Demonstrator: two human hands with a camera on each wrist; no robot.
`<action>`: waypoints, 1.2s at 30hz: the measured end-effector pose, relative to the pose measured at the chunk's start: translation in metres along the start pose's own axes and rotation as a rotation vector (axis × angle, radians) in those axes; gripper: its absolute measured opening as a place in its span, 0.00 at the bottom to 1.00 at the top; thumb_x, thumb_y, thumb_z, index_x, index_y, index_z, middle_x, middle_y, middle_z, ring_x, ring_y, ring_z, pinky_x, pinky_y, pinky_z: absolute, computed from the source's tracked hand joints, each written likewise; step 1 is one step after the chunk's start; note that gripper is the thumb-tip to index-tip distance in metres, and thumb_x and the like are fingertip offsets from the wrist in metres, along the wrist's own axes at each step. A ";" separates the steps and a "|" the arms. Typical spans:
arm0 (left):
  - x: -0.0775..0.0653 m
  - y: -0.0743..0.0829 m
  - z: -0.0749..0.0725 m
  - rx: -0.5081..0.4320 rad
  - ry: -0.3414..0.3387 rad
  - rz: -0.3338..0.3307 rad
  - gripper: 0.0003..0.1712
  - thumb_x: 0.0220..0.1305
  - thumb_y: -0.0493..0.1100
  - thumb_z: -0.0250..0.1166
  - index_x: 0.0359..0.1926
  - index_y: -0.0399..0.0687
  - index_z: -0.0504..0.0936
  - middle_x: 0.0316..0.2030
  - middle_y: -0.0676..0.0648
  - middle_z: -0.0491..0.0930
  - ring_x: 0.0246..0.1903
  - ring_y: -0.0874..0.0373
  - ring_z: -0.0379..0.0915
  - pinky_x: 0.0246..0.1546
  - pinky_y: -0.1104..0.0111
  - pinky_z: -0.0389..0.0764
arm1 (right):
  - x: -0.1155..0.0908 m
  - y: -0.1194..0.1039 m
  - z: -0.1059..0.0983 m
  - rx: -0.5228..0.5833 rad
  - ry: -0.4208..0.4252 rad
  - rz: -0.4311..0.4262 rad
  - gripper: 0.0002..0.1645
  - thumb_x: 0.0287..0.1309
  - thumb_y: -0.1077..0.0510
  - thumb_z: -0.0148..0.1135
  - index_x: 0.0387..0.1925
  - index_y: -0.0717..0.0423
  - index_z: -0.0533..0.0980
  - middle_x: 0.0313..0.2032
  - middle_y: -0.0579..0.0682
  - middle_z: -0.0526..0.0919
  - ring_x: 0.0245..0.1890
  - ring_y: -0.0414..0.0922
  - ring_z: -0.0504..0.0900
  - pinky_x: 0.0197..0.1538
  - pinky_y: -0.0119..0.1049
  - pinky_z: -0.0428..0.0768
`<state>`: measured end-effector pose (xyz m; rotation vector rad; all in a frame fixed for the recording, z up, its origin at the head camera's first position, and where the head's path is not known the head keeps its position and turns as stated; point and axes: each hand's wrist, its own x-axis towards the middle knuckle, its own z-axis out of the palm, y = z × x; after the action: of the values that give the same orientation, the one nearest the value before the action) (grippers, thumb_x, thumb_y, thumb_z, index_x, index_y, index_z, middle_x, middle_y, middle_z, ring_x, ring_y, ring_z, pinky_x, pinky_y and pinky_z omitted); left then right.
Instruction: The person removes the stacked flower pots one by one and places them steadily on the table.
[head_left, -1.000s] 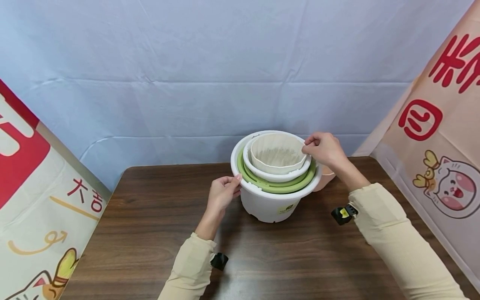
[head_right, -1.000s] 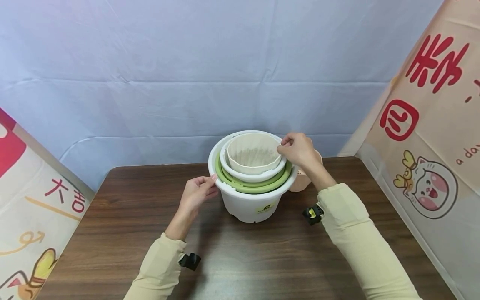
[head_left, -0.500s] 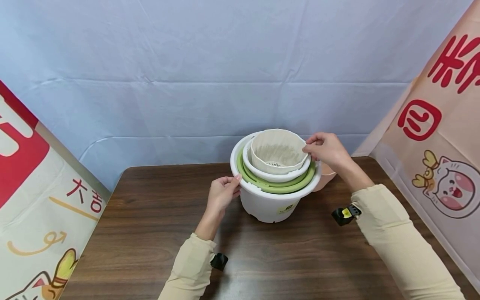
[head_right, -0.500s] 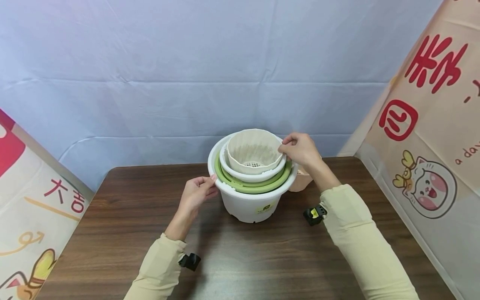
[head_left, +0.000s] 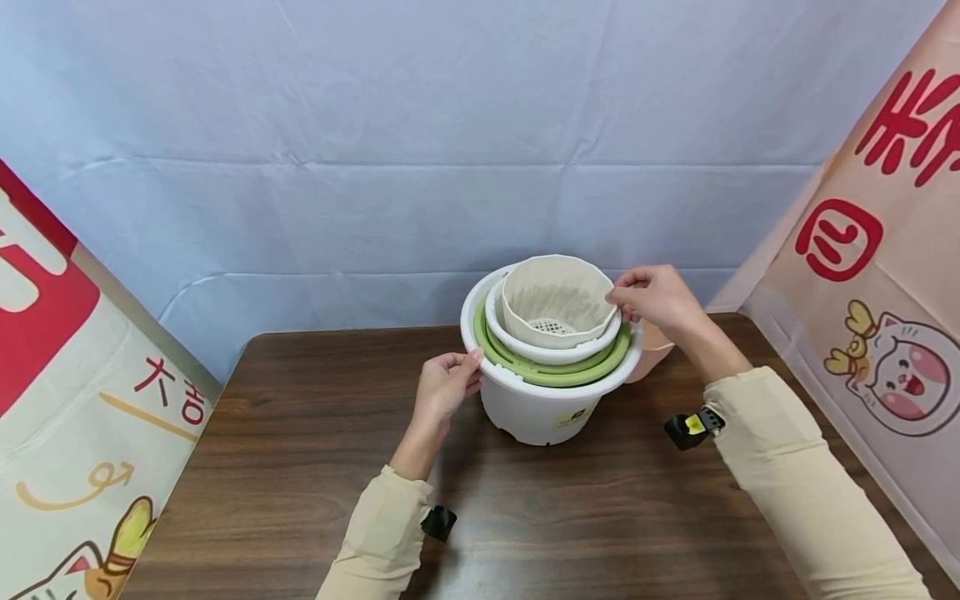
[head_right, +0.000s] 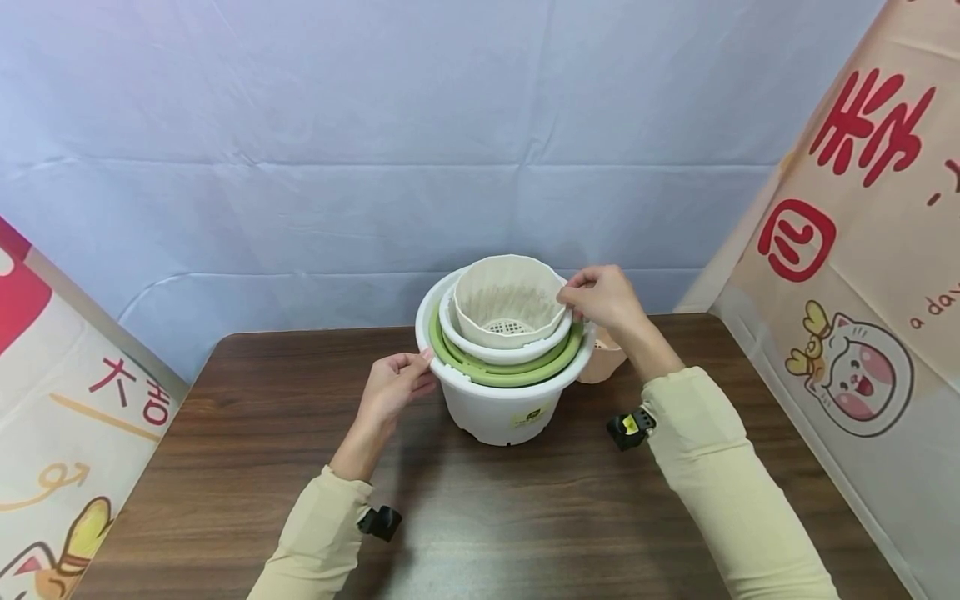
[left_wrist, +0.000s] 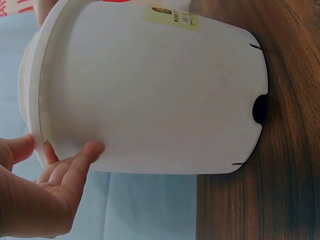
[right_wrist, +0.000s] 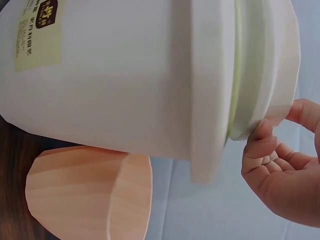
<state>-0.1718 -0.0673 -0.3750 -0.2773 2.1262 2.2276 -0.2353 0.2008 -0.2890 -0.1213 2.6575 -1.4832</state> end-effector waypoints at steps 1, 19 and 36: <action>0.000 0.000 0.000 -0.001 0.001 0.001 0.17 0.63 0.43 0.60 0.39 0.28 0.77 0.37 0.35 0.81 0.42 0.50 0.78 0.44 0.59 0.78 | 0.000 0.000 0.000 0.002 -0.005 0.002 0.13 0.54 0.64 0.58 0.37 0.72 0.70 0.18 0.44 0.75 0.18 0.37 0.73 0.24 0.31 0.75; 0.002 -0.005 0.000 -0.012 -0.009 0.000 0.19 0.62 0.44 0.61 0.40 0.28 0.77 0.38 0.35 0.81 0.43 0.50 0.78 0.45 0.58 0.77 | -0.006 -0.006 -0.008 0.163 -0.052 0.019 0.15 0.57 0.67 0.55 0.41 0.77 0.67 0.23 0.48 0.80 0.21 0.39 0.80 0.31 0.33 0.82; 0.001 -0.005 0.001 -0.020 -0.002 0.015 0.17 0.63 0.43 0.60 0.38 0.27 0.77 0.38 0.35 0.81 0.43 0.49 0.77 0.44 0.58 0.78 | -0.018 -0.021 -0.020 0.196 0.029 -0.013 0.15 0.56 0.67 0.55 0.41 0.78 0.67 0.23 0.48 0.80 0.20 0.40 0.82 0.33 0.34 0.82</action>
<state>-0.1718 -0.0662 -0.3797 -0.2606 2.1125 2.2578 -0.2199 0.2093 -0.2601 -0.1025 2.5190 -1.7523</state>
